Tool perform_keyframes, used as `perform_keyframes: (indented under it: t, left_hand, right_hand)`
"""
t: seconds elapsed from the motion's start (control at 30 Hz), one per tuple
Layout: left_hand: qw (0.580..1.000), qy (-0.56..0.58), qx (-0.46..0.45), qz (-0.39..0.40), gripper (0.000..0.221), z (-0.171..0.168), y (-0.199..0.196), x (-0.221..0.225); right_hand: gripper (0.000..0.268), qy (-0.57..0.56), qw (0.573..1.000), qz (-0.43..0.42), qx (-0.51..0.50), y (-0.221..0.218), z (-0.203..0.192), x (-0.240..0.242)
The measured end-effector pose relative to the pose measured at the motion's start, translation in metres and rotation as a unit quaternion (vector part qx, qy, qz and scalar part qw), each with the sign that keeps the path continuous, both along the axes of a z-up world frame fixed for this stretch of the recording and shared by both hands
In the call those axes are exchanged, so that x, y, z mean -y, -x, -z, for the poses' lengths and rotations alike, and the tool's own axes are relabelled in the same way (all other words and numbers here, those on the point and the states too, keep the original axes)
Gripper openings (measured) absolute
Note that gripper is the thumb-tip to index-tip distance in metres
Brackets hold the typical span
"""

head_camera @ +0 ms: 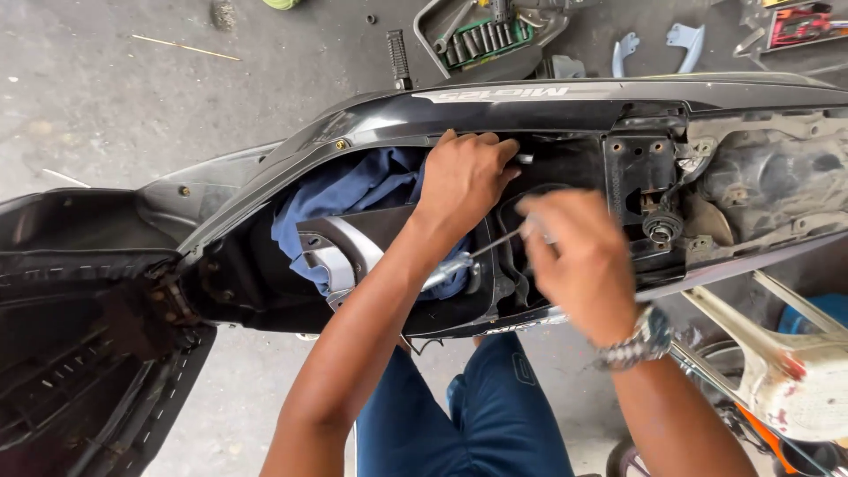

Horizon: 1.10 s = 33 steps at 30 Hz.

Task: Testing the electrical continuity of a motorcycle's wiring harness using a diagnostic probe.

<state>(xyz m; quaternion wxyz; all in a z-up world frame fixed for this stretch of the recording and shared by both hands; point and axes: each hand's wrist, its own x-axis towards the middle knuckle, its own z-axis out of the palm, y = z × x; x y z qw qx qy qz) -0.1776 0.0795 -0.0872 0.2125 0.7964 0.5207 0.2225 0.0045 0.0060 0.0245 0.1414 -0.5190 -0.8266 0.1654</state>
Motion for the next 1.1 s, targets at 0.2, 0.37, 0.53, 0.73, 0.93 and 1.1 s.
perform_keyframes:
  t: [0.2, 0.37, 0.53, 0.73, 0.93, 1.1]
  left_hand:
    - [0.996, -0.065, 0.059, -0.017, 0.023, 0.01, 0.006, 0.016]
    - [0.987, -0.066, 0.145, -0.032, 0.015, 0.003, 0.019, 0.013]
    - [0.976, -0.04, 0.21, -0.043, 0.011, -0.008, 0.029, 0.008]
    - [0.982, -0.021, 0.188, -0.016, 0.015, -0.011, 0.034, 0.013]
    - [0.971, 0.057, 0.223, -0.059, 0.024, -0.014, 0.034, 0.013]
    - [0.932, 0.143, 0.312, -0.117, 0.032, -0.022, 0.02, 0.025]
  right_hand:
    - [0.028, 0.007, 0.976, 0.116, 0.183, -0.011, 0.035, -0.056]
    - [0.019, 0.018, 0.985, 0.1, 0.143, 0.009, -0.003, -0.02]
    - [0.03, 0.111, 0.99, 0.019, 0.086, 0.072, 0.01, 0.059]
    - [0.024, -0.04, 0.971, -0.136, 0.193, 0.074, 0.106, 0.082]
    - [0.021, -0.078, 0.963, -0.236, 0.099, 0.056, 0.053, 0.069]
    - [0.019, -0.05, 0.971, -0.006, -0.235, -0.003, 0.041, 0.081]
